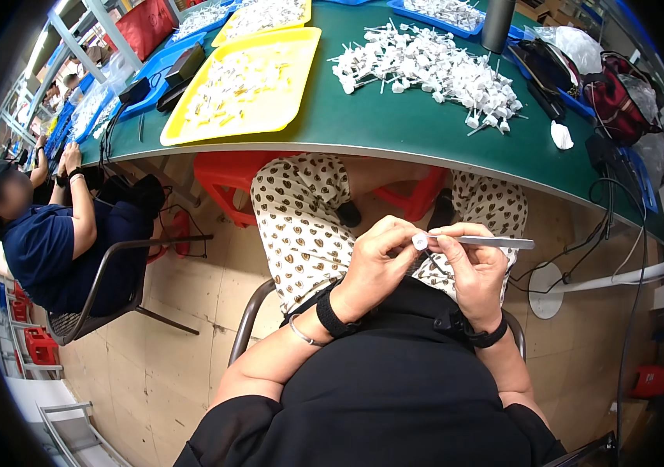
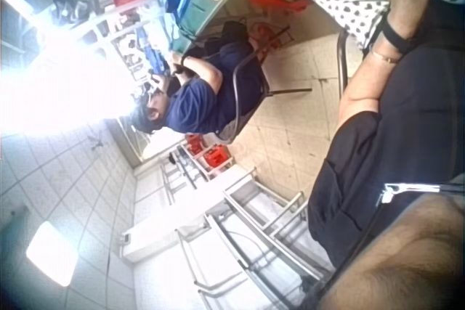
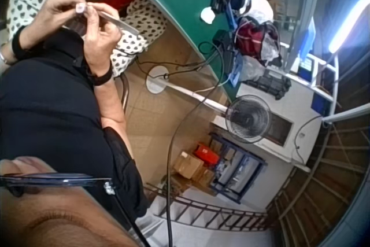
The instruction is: The person sits at a green workbench and uses tweezers to pick up small white plastic components from a pile. They manipulate each component individually, appearing to attach or adjust a small part, and then place the finished unit back onto the table. The process is repetitive and involves handling items one at a time.
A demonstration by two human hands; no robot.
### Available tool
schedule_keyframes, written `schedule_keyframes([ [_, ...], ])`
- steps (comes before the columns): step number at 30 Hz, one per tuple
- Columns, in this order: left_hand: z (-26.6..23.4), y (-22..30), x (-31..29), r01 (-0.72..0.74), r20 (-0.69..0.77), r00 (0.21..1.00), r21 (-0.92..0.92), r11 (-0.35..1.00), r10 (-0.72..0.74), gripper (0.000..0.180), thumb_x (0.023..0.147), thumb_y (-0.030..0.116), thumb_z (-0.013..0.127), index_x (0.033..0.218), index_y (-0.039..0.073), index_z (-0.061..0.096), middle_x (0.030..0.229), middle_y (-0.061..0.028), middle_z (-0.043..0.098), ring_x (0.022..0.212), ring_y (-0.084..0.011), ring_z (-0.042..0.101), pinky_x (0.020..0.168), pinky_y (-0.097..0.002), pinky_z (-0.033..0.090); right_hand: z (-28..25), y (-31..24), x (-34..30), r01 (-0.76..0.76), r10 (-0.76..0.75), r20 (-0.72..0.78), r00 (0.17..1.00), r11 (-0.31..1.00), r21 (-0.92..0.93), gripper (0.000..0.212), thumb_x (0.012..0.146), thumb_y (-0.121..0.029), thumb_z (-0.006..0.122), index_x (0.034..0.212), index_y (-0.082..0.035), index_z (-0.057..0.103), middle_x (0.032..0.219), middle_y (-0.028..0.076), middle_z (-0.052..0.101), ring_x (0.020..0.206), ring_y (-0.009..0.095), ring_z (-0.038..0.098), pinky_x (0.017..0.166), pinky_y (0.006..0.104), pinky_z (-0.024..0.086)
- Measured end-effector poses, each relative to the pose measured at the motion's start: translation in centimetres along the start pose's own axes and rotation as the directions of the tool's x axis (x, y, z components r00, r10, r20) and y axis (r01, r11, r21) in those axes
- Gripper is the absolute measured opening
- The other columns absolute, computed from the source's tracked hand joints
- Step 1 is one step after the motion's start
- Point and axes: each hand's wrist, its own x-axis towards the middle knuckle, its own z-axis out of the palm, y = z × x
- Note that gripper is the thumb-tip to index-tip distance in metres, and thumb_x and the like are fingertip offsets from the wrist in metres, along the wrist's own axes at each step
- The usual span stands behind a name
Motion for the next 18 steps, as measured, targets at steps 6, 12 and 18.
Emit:
schedule_keyframes([
  [6, -0.1, -0.1, 0.0, 0.006, -0.004, 1.000, 0.003, 1.000, -0.006, 0.014, 0.090, -0.004, 0.073, 0.103, 0.000, 0.073, 0.095, -0.0086, 0.068, 0.080, -0.0158, 0.068, 0.068, -0.0271, 0.056, 0.1, -0.2, 0.1, -0.024, 0.024, -0.006, 1.000, 1.000, 0.015, 0.010, 0.100, 0.002, 0.063, 0.108, 0.006, 0.068, 0.100, 0.012, 0.075, 0.094, 0.016, 0.074, 0.086, 0.0274, 0.060],
  [12, 0.2, -0.8, -0.3, -0.040, -0.023, 0.999, 0.047, 0.998, 0.041, 0.015, 0.089, -0.005, 0.073, 0.103, 0.002, 0.073, 0.095, -0.0091, 0.068, 0.080, -0.0195, 0.069, 0.068, -0.0291, 0.056, 0.0, 0.3, 0.0, 0.052, -0.053, 0.004, 0.999, 0.974, -0.220, 0.007, 0.097, 0.001, 0.068, 0.103, 0.005, 0.071, 0.094, 0.009, 0.074, 0.086, 0.014, 0.074, 0.077, 0.0259, 0.059],
  [18, 0.2, -1.0, -0.4, -0.063, -0.017, 0.998, 0.072, 0.995, 0.064, 0.015, 0.089, -0.005, 0.073, 0.102, 0.002, 0.073, 0.095, -0.0083, 0.068, 0.081, -0.0191, 0.069, 0.069, -0.0292, 0.056, -0.4, -0.2, 0.2, 0.053, -0.041, 0.044, 0.998, 0.945, -0.322, 0.006, 0.095, 0.001, 0.070, 0.100, 0.005, 0.072, 0.091, 0.008, 0.073, 0.083, 0.015, 0.073, 0.074, 0.0266, 0.058],
])
